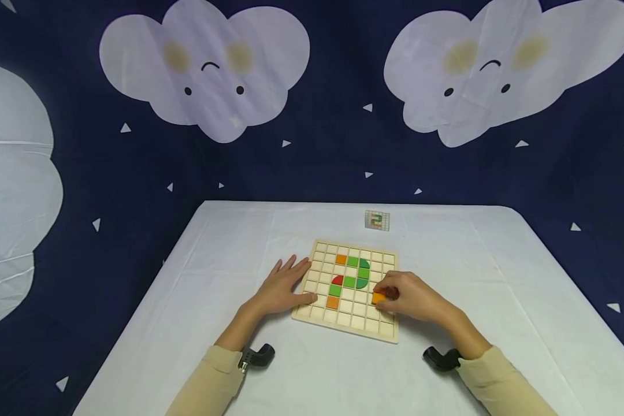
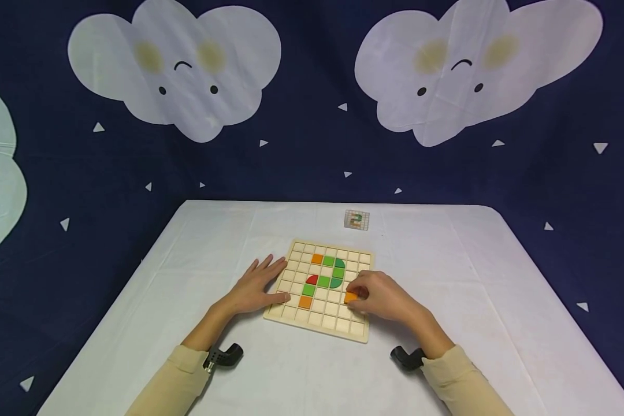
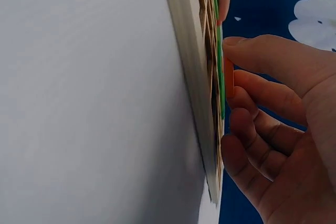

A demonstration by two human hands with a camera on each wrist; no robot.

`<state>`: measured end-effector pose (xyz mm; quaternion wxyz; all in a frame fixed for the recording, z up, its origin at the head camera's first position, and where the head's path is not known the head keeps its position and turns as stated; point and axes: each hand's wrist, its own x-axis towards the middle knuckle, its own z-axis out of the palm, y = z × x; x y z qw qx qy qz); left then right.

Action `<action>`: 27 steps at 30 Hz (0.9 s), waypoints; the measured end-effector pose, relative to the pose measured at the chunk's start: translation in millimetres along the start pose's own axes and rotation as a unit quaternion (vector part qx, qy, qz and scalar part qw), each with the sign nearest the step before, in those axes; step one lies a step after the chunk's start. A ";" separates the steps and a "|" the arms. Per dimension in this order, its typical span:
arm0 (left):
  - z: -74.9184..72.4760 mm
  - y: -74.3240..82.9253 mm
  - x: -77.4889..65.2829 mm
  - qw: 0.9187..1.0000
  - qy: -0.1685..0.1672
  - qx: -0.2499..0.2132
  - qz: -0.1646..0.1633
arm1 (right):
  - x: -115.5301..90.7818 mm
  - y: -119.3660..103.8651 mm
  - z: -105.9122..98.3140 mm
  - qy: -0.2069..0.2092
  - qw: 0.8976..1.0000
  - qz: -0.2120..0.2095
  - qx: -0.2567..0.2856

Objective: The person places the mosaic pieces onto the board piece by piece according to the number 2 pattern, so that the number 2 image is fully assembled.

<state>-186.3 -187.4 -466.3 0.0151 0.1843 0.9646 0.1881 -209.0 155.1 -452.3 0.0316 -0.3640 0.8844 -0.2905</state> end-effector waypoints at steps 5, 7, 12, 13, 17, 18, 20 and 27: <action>1.0 -0.6 0.3 1.000 0.003 -0.003 0.002 | 7.7 -5.2 2.5 -0.009 1.000 0.004 0.009; 1.1 -0.7 0.3 1.000 0.005 -0.005 0.003 | 10.2 -6.7 3.9 -0.011 1.000 0.003 0.010; 1.0 -0.6 0.1 1.000 0.006 -0.007 0.003 | 15.1 -9.9 8.0 -0.011 1.000 -0.015 0.003; 1.0 -0.5 0.1 1.000 0.006 -0.006 0.003 | 15.9 -10.8 8.6 -0.011 1.000 -0.019 0.002; 1.1 -0.3 0.3 1.000 0.007 -0.005 0.004 | 19.0 -14.4 11.3 -0.013 1.000 -0.027 0.001; 1.3 -0.4 0.5 1.000 0.007 -0.006 0.005 | 19.7 -15.2 12.0 -0.014 1.000 -0.027 0.001; 1.9 -0.7 0.6 1.000 0.009 -0.007 0.007 | 21.2 -17.2 13.1 -0.015 0.999 -0.028 0.002; 2.2 -1.4 1.6 1.000 0.007 -0.002 0.002 | 27.0 -23.9 17.5 -0.023 0.999 -0.030 0.004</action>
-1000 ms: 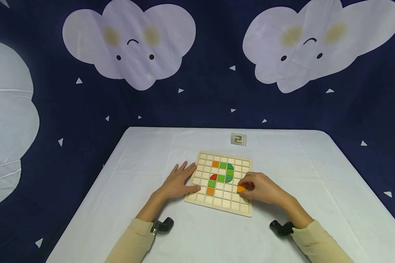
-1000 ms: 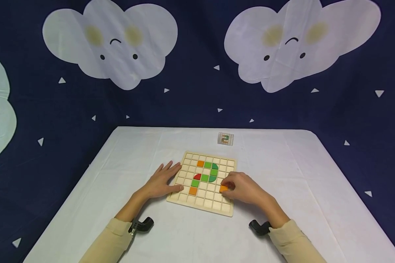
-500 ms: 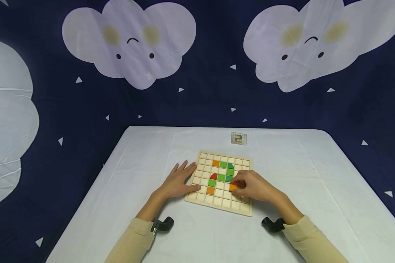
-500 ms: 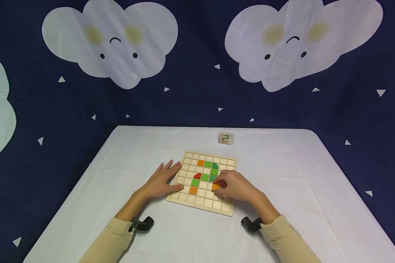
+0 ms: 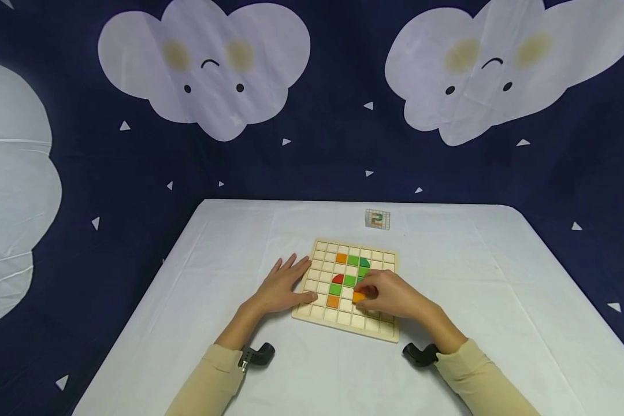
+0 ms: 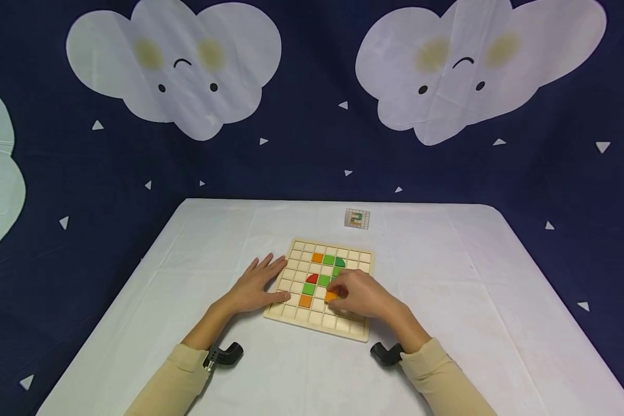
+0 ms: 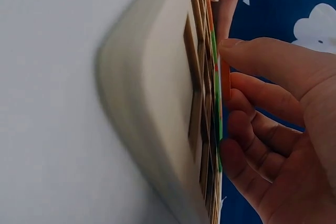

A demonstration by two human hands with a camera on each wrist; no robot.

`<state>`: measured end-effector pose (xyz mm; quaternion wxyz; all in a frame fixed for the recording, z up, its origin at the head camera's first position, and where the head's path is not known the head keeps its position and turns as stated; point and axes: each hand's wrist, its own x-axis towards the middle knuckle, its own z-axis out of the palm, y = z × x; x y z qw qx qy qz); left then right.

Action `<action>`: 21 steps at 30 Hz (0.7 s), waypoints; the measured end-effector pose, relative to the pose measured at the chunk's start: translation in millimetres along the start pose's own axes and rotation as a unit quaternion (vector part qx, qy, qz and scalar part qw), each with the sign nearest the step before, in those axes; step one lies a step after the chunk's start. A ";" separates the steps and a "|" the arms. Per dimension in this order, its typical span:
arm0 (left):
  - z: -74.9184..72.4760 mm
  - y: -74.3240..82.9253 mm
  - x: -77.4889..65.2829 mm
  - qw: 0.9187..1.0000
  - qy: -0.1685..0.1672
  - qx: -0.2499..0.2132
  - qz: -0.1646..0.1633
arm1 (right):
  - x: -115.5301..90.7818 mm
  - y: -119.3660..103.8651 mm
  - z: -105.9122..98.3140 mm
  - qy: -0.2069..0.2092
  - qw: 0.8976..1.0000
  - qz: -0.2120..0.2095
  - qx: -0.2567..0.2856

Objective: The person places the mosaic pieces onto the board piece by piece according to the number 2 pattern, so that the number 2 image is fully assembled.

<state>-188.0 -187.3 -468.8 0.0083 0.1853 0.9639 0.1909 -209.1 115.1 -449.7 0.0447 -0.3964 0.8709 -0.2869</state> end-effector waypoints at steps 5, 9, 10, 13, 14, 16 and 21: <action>-0.9 0.7 -0.6 1.000 -0.002 -0.003 0.000 | 4.3 -5.3 3.6 0.002 1.000 -0.004 0.001; -1.9 1.4 -0.5 1.000 -0.003 -0.002 -0.001 | 6.4 -8.4 5.8 0.002 1.000 -0.010 -0.015; -2.1 1.4 -0.5 1.000 -0.004 -0.001 -0.001 | 6.8 -9.1 6.3 0.001 1.000 -0.011 -0.018; -2.4 1.3 -0.1 1.000 -0.005 0.004 -0.001 | 8.6 -11.1 8.0 -0.003 1.000 -0.015 -0.026; -2.3 1.2 -0.1 1.000 -0.006 0.007 -0.002 | 9.3 -12.2 8.3 -0.004 0.999 -0.017 -0.028; -2.1 1.0 0.0 1.000 -0.005 0.008 -0.001 | 10.5 -14.8 8.9 -0.008 0.999 -0.018 -0.036; -1.9 1.0 -1.0 1.000 -0.003 0.005 0.002 | 12.2 -20.4 10.2 -0.020 0.998 -0.017 -0.055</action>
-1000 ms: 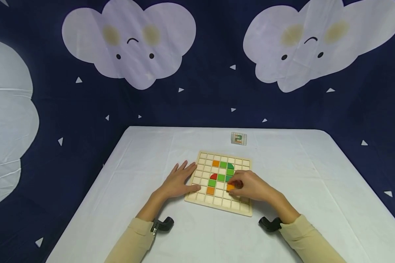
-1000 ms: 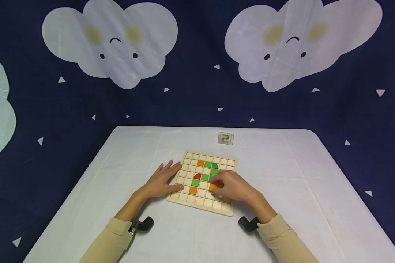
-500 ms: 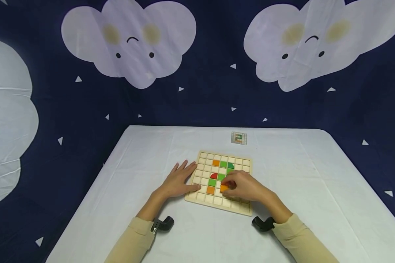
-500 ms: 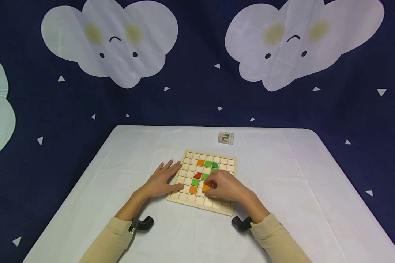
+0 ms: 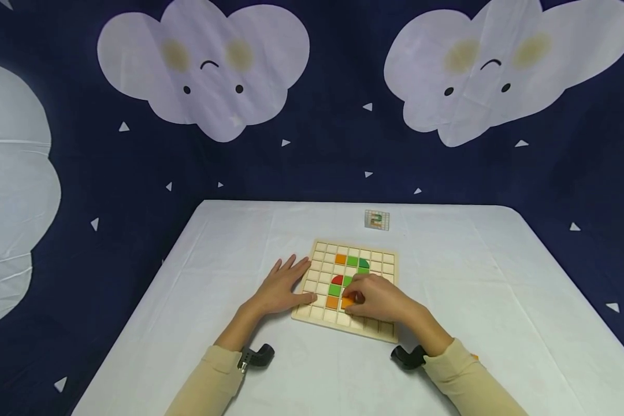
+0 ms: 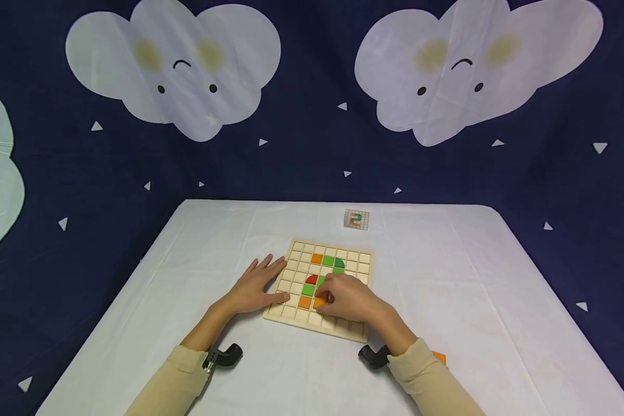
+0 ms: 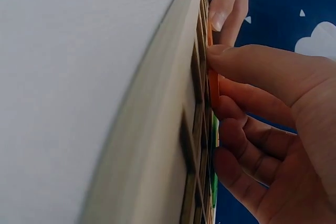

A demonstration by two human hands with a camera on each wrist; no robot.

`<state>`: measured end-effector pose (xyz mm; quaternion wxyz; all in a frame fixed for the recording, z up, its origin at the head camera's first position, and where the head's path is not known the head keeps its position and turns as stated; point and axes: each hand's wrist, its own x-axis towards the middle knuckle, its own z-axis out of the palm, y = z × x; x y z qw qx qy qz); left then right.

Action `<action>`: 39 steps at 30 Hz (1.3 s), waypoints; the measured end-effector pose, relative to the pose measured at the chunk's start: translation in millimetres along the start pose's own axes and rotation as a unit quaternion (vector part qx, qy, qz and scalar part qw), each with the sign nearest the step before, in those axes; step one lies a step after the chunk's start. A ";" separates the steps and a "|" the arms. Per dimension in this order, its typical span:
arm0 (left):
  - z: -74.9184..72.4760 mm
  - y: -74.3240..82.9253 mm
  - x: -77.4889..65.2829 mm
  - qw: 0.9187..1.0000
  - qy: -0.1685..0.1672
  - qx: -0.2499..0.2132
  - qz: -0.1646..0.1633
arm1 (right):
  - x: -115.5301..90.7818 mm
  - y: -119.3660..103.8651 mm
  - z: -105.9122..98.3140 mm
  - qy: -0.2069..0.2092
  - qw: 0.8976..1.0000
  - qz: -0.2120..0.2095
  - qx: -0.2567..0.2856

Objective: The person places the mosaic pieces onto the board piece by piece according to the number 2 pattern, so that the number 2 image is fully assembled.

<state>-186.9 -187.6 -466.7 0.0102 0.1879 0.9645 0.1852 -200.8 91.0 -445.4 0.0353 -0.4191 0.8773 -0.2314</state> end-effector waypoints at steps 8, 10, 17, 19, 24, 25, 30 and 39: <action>-0.5 0.3 -0.7 1.000 0.000 0.002 0.001 | 1.2 -1.3 4.9 -0.007 1.000 0.000 -0.016; -0.5 0.2 -0.4 1.000 0.001 0.003 0.003 | 1.2 -1.3 5.3 -0.004 1.000 -0.003 -0.017; -1.0 1.0 1.9 1.000 -0.003 0.006 0.002 | -0.4 -2.4 2.9 -0.004 1.000 -0.005 -0.023; -1.5 1.6 2.6 1.000 -0.004 0.005 0.002 | -0.8 -2.9 1.9 -0.003 1.000 -0.004 -0.024; -1.8 2.5 3.5 1.000 -0.006 0.008 0.002 | -1.8 -3.0 0.5 -0.001 1.000 0.001 -0.021; -1.7 2.5 3.5 1.000 -0.005 0.008 0.003 | -2.3 -2.8 0.2 -0.001 1.000 0.001 -0.020; -0.9 2.2 3.1 1.000 -0.001 0.001 0.008 | -5.5 -0.4 -1.7 0.005 1.000 -0.005 -0.011; 1.5 -0.2 0.2 1.000 0.003 -0.001 0.001 | -16.9 0.3 -6.7 -0.006 1.000 0.010 -0.005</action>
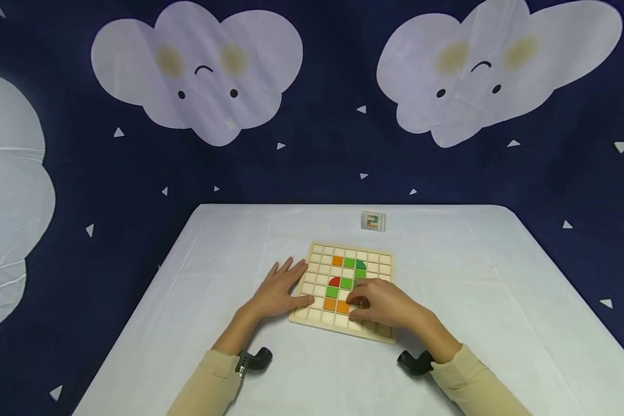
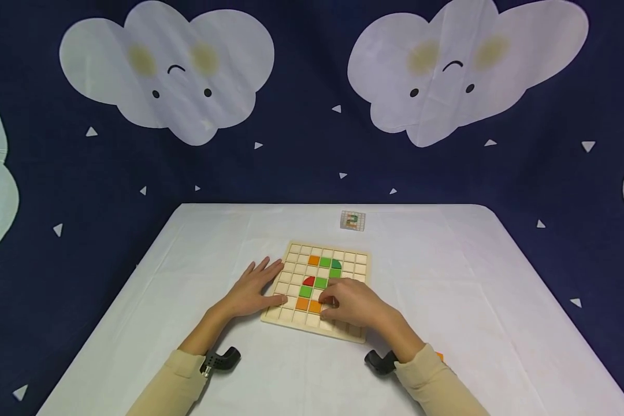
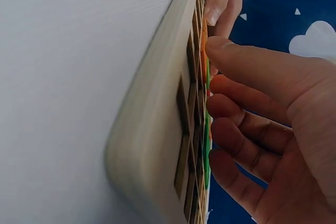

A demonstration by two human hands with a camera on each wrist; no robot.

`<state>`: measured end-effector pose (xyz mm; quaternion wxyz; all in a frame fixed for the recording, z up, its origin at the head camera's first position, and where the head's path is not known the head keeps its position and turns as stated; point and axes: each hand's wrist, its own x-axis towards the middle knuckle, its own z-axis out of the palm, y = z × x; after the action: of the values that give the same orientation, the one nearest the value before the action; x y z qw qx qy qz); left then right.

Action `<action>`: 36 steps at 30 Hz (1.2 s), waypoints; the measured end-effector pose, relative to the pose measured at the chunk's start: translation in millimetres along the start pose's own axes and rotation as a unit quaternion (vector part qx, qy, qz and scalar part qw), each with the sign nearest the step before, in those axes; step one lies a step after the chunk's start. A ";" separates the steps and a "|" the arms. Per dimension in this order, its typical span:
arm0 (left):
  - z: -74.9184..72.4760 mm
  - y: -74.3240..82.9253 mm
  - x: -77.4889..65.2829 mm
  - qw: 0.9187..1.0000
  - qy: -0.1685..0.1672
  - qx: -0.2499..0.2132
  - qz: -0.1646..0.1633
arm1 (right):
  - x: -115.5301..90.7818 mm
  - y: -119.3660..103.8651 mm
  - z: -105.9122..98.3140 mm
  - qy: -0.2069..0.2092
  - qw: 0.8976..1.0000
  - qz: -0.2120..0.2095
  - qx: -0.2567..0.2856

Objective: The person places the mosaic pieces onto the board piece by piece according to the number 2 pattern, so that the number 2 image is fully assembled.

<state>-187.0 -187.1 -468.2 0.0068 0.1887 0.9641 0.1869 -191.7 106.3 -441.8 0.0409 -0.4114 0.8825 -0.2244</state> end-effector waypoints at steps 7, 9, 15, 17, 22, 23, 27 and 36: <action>0.1 1.1 -1.6 1.000 0.000 -0.002 0.001 | -15.6 6.7 -4.9 0.015 1.000 0.007 -0.011; 0.0 1.3 -0.9 1.000 0.001 -0.001 0.003 | -20.6 10.1 -6.2 0.019 1.000 0.012 -0.015; 0.6 1.6 0.0 1.000 0.001 0.003 0.002 | -34.9 18.9 -10.2 0.029 0.999 0.032 -0.016; 0.9 1.5 -0.2 1.000 -0.001 0.003 -0.001 | -39.5 21.9 -11.9 0.034 0.999 0.034 -0.011; 0.7 0.7 -1.4 1.000 0.002 -0.003 -0.001 | -50.3 26.9 -16.6 0.040 0.998 0.046 -0.015; 0.4 0.4 -1.9 1.000 0.004 -0.003 0.000 | -52.0 27.8 -17.2 0.040 0.998 0.048 -0.018; -0.2 -0.7 -3.0 1.000 0.003 -0.002 0.000 | -59.6 32.0 -18.7 0.043 0.997 0.057 -0.025; -0.8 0.0 -2.2 1.000 0.002 -0.002 0.002 | -83.6 39.9 -24.3 0.045 0.995 0.093 -0.017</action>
<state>-185.0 -188.2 -467.6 0.0045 0.1906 0.9633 0.1890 -171.2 199.8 -446.7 0.0150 -0.3178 0.9215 -0.2229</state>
